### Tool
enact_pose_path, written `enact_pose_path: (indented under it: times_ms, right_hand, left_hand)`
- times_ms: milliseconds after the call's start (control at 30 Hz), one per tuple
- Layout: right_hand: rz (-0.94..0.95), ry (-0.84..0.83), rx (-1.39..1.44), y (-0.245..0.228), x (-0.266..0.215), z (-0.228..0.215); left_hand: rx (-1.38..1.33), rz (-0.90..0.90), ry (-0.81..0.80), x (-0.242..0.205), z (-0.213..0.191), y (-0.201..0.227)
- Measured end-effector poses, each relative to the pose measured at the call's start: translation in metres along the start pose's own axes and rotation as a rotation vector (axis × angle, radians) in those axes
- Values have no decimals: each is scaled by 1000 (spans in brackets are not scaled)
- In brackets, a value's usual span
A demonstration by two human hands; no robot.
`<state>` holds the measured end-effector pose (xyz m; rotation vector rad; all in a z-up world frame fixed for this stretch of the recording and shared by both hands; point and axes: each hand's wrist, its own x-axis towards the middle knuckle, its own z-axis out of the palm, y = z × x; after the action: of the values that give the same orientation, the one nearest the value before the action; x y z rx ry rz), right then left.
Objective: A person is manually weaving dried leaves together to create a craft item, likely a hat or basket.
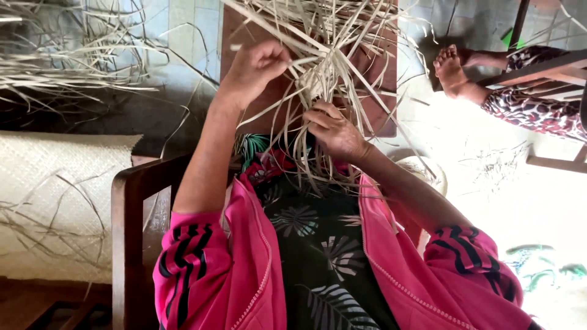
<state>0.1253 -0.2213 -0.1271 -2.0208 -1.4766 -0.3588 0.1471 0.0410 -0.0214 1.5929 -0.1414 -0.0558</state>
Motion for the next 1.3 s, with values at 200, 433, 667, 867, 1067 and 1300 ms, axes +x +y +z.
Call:
enact_pose_path:
  times_ms: [200,433,667,867,1067,1300]
  right_hand:
    - [-37,38,11,-7,12,1]
    - [-26,-16,54,-12,18,-4]
    - [2,-41,56,-20,30,-8]
    - [99,-302,4,-28,28,-14]
    - [266,-81,343,-24,85,-97]
    - [1079,-167,412,32,54,-53]
  left_hand:
    - [67,94,333,-38,12,-86]
    - [-190,136,567,-37,49,-110]
    - [-190,171,612,-30,70,-131]
    - [128,222,579,-38,57,-121]
    - [279,117,516,-66,39,-95]
    - [484,126,358,-65,37,-42]
